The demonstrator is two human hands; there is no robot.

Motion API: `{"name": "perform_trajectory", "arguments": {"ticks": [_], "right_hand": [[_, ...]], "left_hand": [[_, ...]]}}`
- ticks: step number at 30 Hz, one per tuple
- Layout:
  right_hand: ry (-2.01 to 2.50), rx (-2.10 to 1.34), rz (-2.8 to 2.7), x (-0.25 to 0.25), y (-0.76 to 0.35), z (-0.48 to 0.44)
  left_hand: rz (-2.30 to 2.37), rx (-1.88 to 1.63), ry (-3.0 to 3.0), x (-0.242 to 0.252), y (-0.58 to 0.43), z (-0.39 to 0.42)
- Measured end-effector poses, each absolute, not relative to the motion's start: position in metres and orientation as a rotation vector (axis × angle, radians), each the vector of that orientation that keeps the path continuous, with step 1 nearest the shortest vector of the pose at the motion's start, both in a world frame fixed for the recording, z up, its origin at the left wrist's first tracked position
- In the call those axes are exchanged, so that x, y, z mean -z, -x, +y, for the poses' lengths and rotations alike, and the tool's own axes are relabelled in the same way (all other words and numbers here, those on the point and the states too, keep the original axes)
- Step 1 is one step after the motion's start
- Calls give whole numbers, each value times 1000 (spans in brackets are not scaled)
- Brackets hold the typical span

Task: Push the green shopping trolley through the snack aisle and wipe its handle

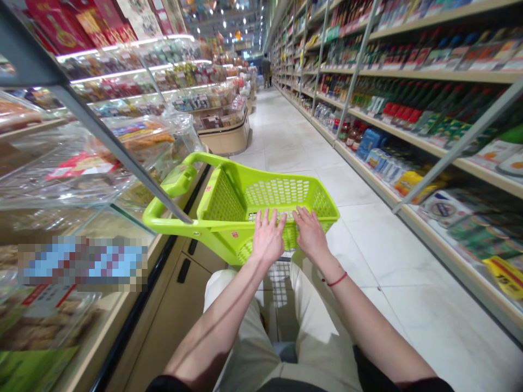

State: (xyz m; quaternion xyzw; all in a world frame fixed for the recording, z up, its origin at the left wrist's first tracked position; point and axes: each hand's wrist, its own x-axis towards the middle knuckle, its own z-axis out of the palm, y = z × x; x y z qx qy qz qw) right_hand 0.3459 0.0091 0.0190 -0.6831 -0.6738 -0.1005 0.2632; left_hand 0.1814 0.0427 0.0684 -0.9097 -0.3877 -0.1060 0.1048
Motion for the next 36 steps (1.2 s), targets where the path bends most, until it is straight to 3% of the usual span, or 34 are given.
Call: {"name": "perform_trajectory", "arguments": {"ticks": [14, 25, 36], "right_hand": [[1926, 201, -1638, -4, -408, -9], [1752, 135, -1818, -15, -356, 9], [1960, 193, -1618, 1, -428, -13]], "left_hand": [[-1146, 304, 2700, -70, -181, 43], [-1144, 311, 2698, -68, -180, 43], [-1135, 331, 2685, -66, -180, 44]]}}
